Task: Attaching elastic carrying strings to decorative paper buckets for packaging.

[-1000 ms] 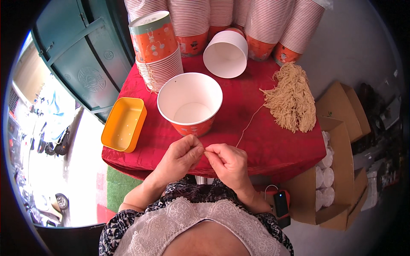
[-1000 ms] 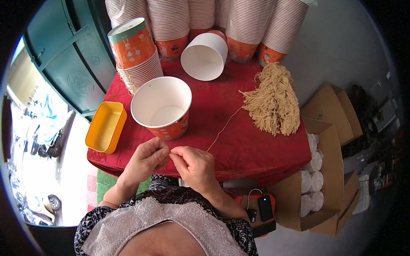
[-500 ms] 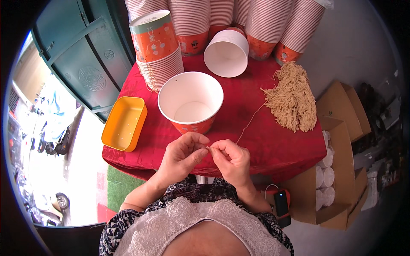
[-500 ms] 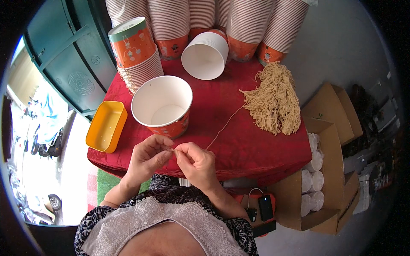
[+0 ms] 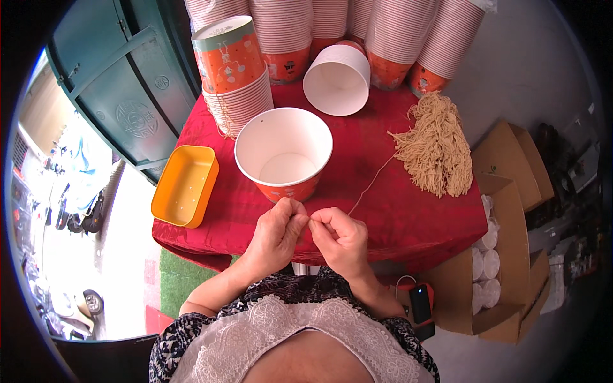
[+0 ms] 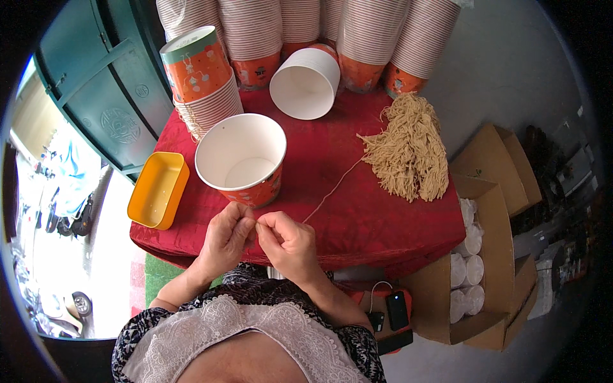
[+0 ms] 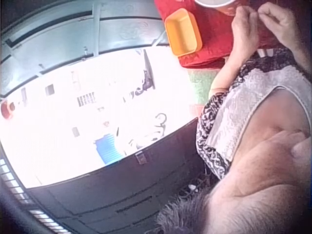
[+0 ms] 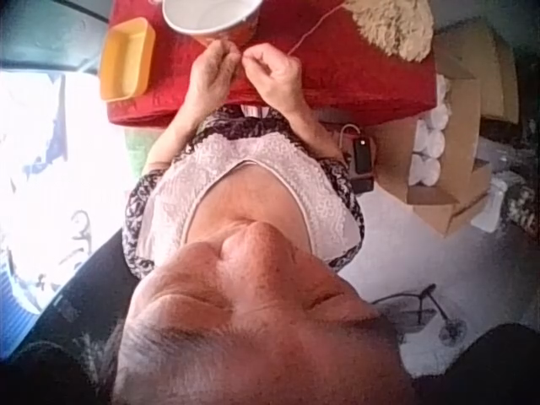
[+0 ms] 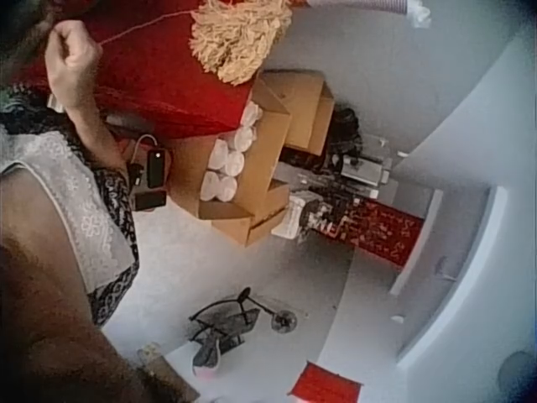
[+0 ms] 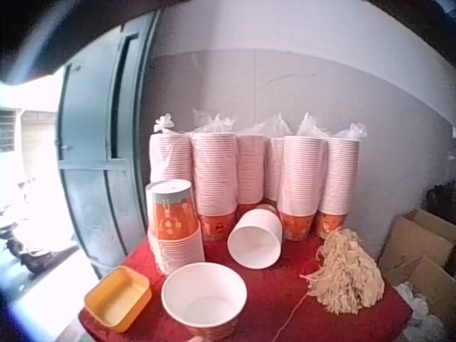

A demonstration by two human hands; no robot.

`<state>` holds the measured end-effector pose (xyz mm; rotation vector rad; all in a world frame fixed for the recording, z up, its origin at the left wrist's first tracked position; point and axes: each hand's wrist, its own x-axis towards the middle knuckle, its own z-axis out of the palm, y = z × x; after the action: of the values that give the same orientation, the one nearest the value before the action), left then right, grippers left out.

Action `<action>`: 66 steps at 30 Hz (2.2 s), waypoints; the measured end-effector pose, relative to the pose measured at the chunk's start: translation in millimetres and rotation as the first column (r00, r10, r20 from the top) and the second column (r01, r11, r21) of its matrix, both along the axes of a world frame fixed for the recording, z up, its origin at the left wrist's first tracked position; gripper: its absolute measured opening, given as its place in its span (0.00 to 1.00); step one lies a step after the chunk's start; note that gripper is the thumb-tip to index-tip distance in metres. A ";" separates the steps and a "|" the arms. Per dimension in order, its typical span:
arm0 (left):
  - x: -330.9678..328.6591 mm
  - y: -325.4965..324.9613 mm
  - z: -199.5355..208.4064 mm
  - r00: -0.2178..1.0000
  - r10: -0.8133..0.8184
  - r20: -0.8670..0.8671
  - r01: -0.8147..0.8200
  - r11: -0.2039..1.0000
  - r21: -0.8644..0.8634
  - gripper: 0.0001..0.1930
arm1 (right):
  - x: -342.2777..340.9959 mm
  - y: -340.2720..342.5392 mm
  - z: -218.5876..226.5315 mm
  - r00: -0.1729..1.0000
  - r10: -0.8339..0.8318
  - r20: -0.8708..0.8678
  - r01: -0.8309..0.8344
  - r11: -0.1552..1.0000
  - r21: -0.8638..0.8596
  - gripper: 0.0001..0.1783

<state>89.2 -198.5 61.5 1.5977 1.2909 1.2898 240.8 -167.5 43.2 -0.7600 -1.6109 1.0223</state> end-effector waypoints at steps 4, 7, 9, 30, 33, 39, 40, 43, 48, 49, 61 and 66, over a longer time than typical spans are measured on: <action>-3.2 0.8 3.2 0.991 0.099 -0.091 -0.088 0.989 0.120 0.04 | -4.9 7.1 2.1 0.995 -0.094 -0.029 0.095 0.994 0.056 0.02; -12.2 0.2 23.0 0.993 0.102 -0.054 -0.095 0.987 0.131 0.04 | -13.5 19.7 -0.7 0.968 -0.230 -0.097 0.239 0.967 0.094 0.04; -18.6 4.4 31.8 0.991 0.126 -0.053 -0.115 0.978 0.177 0.04 | -16.8 27.4 -5.7 0.962 -0.259 -0.090 0.268 0.957 0.112 0.04; -54.9 98.0 78.8 0.794 -0.247 -0.555 0.331 0.942 0.056 0.07 | -30.0 43.8 -11.7 0.919 -0.378 -0.112 0.395 0.887 0.240 0.05; -47.7 79.9 91.2 0.751 -0.174 -0.637 0.365 0.913 0.180 0.09 | -26.0 38.0 -9.0 0.933 -0.315 -0.172 0.331 0.941 0.076 0.04; -32.6 59.9 88.2 0.664 -0.060 -0.746 0.446 0.832 0.330 0.12 | -14.0 28.4 4.7 0.902 -0.062 -0.428 -0.079 0.949 -0.306 0.03; -31.0 59.1 87.6 0.663 -0.059 -0.746 0.446 0.832 0.331 0.12 | -13.2 25.8 7.9 0.893 -0.041 -0.448 -0.116 0.941 -0.318 0.04; -27.9 58.8 82.6 0.686 -0.082 -0.723 0.472 0.806 0.357 0.11 | -12.6 22.5 9.5 0.882 -0.006 -0.471 -0.166 0.931 -0.325 0.05; -25.0 62.6 76.0 0.731 -0.103 -0.674 0.503 0.750 0.431 0.07 | -6.3 24.9 7.9 0.890 0.044 -0.454 -0.215 0.918 -0.332 0.06; -24.0 63.0 75.3 0.730 -0.111 -0.674 0.501 0.757 0.419 0.07 | -6.0 25.6 6.8 0.910 0.030 -0.414 -0.169 0.938 -0.303 0.06; -32.1 73.2 63.7 0.698 -0.003 -0.716 0.460 0.769 0.445 0.05 | -14.4 39.9 10.1 0.961 0.009 -0.277 -0.039 0.994 -0.104 0.05; -32.8 74.4 63.0 0.706 -0.022 -0.708 0.448 0.788 0.422 0.04 | -14.8 43.5 7.3 0.971 -0.020 -0.239 0.011 0.999 -0.040 0.05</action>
<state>56.4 -124.1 124.5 2.7746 1.0331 0.9811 226.0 -124.1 50.4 -0.6467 -1.3794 1.0930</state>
